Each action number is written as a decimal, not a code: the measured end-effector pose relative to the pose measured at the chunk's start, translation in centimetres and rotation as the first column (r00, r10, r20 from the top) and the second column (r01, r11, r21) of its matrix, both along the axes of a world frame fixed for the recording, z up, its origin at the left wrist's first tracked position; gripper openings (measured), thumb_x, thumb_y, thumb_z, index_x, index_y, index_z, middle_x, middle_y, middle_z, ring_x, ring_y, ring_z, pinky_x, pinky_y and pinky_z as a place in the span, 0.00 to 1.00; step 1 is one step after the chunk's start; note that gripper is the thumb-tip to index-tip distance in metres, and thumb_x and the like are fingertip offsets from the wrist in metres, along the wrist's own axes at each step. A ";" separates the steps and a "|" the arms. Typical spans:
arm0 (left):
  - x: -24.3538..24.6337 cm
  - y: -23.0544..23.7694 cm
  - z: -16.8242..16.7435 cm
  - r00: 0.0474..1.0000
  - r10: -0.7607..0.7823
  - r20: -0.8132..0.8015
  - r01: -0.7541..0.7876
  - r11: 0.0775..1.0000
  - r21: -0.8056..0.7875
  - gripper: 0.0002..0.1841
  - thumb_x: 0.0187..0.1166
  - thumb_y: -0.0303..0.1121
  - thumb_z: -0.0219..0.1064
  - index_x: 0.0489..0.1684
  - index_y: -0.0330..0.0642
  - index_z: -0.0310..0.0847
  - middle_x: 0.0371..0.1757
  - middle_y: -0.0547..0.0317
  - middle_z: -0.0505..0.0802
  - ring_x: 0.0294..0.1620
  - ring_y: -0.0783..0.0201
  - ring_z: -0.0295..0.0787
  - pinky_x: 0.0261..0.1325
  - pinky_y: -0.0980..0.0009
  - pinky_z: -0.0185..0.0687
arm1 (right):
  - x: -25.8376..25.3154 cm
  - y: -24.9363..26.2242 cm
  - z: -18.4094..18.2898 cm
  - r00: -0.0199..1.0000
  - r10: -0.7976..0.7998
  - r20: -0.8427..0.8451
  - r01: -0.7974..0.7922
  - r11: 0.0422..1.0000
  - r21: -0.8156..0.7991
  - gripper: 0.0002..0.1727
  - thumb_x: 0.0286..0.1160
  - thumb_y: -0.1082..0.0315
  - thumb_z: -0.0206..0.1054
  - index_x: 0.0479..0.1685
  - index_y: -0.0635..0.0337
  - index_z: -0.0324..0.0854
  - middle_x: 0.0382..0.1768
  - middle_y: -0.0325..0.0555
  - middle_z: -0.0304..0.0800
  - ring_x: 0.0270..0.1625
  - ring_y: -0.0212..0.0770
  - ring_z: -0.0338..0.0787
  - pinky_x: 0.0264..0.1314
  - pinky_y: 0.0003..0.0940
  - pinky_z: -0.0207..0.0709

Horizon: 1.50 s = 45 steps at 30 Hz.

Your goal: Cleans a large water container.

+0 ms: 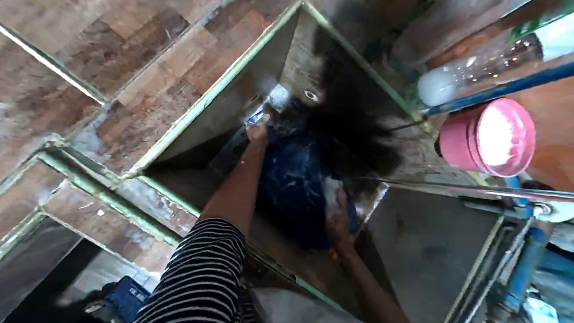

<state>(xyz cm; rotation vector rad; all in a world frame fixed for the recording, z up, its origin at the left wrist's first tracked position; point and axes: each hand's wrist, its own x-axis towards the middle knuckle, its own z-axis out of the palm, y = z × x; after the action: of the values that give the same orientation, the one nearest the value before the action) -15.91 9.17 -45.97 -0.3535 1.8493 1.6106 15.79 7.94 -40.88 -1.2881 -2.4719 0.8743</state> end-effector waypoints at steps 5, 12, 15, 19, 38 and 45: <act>2.7 -0.5 3.7 0.854 -0.520 0.004 0.467 0.770 0.435 0.10 0.83 0.30 0.58 0.56 0.41 0.77 0.42 0.64 0.87 0.41 0.73 0.84 0.48 0.72 0.84 | -12.9 11.2 5.3 0.916 0.331 0.228 -0.327 0.943 -0.054 0.22 0.89 0.67 0.55 0.78 0.66 0.77 0.78 0.64 0.78 0.82 0.65 0.75 0.83 0.64 0.66; 2.1 1.2 4.2 0.879 -0.475 0.040 0.448 0.852 0.272 0.17 0.88 0.36 0.60 0.69 0.38 0.76 0.53 0.56 0.87 0.49 0.68 0.83 0.54 0.68 0.82 | -6.7 13.1 0.8 0.944 -0.126 0.305 0.199 0.954 -0.224 0.25 0.95 0.65 0.49 0.80 0.75 0.68 0.74 0.78 0.76 0.78 0.71 0.77 0.81 0.65 0.66; 1.8 2.1 2.0 0.965 -0.259 0.038 0.261 0.965 -0.038 0.28 0.87 0.41 0.64 0.79 0.29 0.69 0.73 0.32 0.81 0.72 0.43 0.79 0.75 0.47 0.72 | -8.7 7.0 2.2 0.988 0.156 0.017 -0.157 0.987 0.024 0.24 0.83 0.75 0.56 0.75 0.77 0.75 0.82 0.72 0.69 0.86 0.68 0.69 0.88 0.60 0.61; 2.4 1.2 3.3 0.900 -0.436 -0.019 0.429 0.876 0.222 0.17 0.87 0.36 0.60 0.66 0.36 0.78 0.53 0.51 0.88 0.50 0.64 0.84 0.56 0.62 0.83 | -10.8 12.9 3.0 0.988 0.122 0.093 -0.114 0.990 -0.086 0.22 0.91 0.70 0.51 0.77 0.69 0.76 0.78 0.64 0.79 0.82 0.60 0.77 0.86 0.57 0.66; -1.9 2.2 -3.4 0.922 -0.364 0.132 0.317 0.906 0.282 0.15 0.87 0.46 0.61 0.59 0.48 0.79 0.39 0.64 0.87 0.36 0.70 0.83 0.41 0.70 0.83 | 9.5 1.0 0.0 0.985 -0.065 0.159 0.115 0.937 -0.329 0.30 0.86 0.69 0.56 0.85 0.74 0.65 0.89 0.75 0.53 0.91 0.63 0.61 0.92 0.50 0.59; -1.6 2.8 -4.7 0.961 -0.263 0.078 0.248 0.954 0.169 0.16 0.85 0.41 0.63 0.61 0.42 0.79 0.42 0.60 0.86 0.38 0.68 0.82 0.43 0.67 0.82 | 7.6 10.3 -6.1 0.810 -0.387 0.441 0.581 0.631 -0.514 0.31 0.96 0.51 0.44 0.84 0.66 0.67 0.76 0.63 0.79 0.77 0.51 0.80 0.81 0.50 0.72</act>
<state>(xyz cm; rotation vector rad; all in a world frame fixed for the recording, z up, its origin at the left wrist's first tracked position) -17.49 11.96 -50.67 -0.1159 1.6075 1.5187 23.36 18.26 -47.01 -2.3319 -1.8258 1.5053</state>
